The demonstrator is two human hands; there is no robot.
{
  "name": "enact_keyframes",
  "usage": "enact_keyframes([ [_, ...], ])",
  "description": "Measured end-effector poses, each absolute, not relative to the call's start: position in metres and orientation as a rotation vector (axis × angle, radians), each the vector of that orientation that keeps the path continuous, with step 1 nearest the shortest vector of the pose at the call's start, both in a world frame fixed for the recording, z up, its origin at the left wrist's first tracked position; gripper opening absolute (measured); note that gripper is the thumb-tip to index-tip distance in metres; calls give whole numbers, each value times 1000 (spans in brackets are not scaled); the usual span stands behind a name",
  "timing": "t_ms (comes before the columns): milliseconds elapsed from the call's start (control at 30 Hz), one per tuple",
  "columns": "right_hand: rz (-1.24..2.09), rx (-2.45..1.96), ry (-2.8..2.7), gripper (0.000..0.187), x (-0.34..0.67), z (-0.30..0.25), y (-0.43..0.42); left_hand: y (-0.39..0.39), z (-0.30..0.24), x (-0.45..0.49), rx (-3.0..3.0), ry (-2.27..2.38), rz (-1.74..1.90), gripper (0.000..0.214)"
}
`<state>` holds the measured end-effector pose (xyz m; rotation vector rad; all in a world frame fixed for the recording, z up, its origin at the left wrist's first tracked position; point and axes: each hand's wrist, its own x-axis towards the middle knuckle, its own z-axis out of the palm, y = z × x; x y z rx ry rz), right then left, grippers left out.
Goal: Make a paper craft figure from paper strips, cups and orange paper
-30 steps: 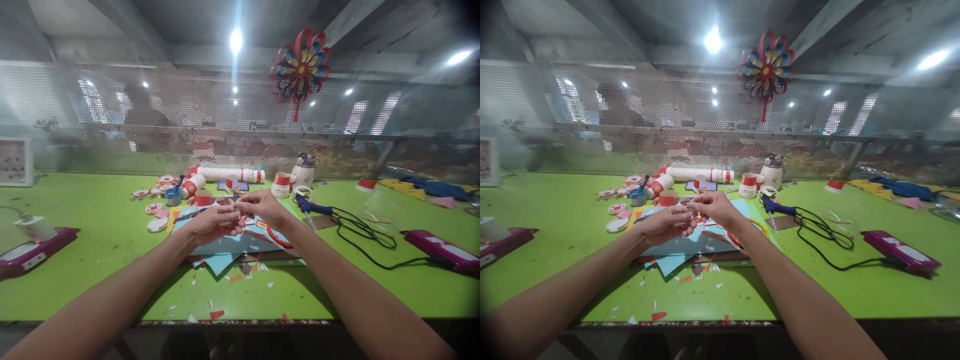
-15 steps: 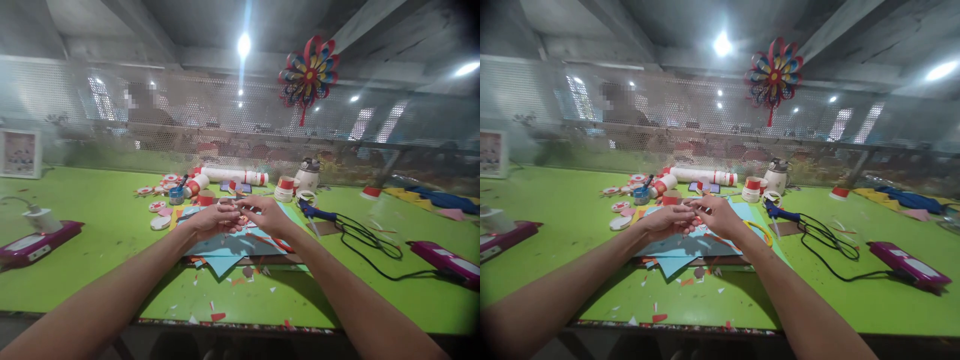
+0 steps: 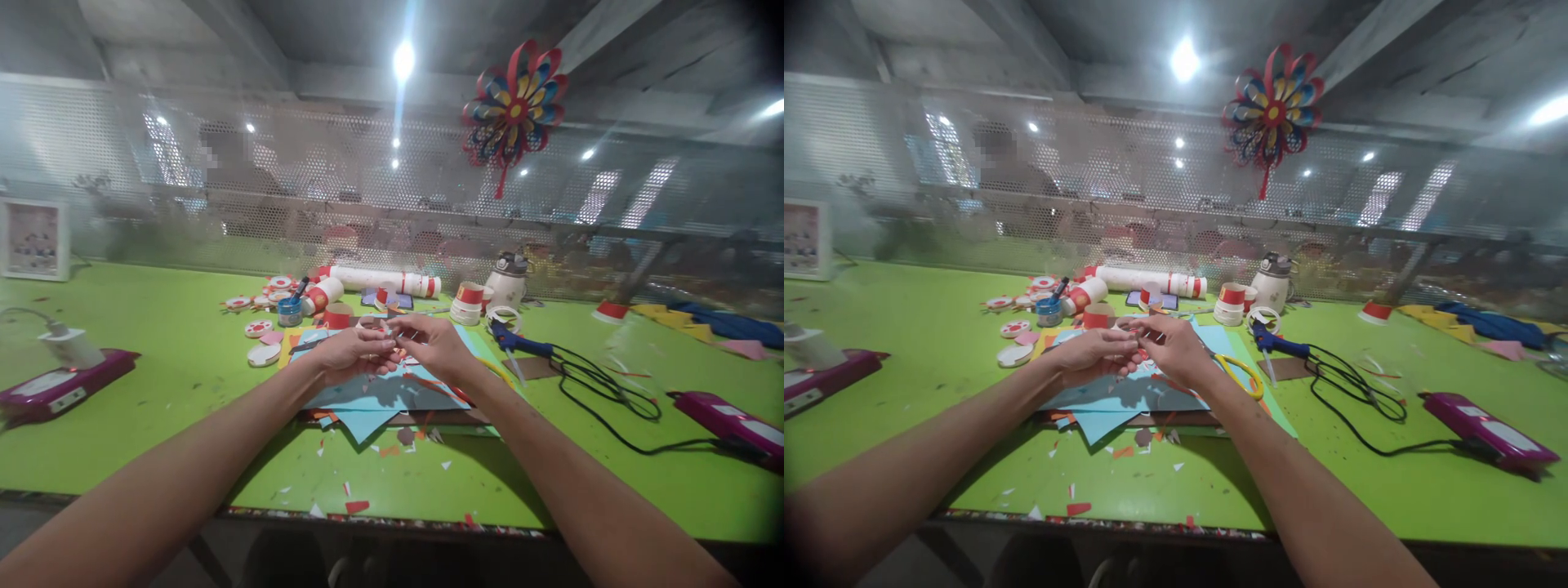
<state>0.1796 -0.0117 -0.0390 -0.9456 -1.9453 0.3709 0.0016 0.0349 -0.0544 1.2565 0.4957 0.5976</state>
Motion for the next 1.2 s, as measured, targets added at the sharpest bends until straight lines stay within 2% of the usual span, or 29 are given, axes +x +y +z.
enact_keyframes([
  [100, 447, -947, -1944, 35, 180, -36, -13, 34, -54, 2, 1271, 492, 606, 16],
  [300, 512, -1022, -1852, 21, 183, -28, -16, 30, -51, 2, 1310, 485, 608, 19],
  [467, 700, -1094, -1722, 28, 181, -34, -14, 26, -50, 4, 1320, 502, 634, 22],
  [800, 632, -1150, -1707, 27, 177, -35, -13, 23, -49, 7, 1334, 558, 706, 26],
  [1200, 539, -1196, -1711, 20, 175, -36, -15, 27, -49, 4, 1366, 567, 659, 21],
])
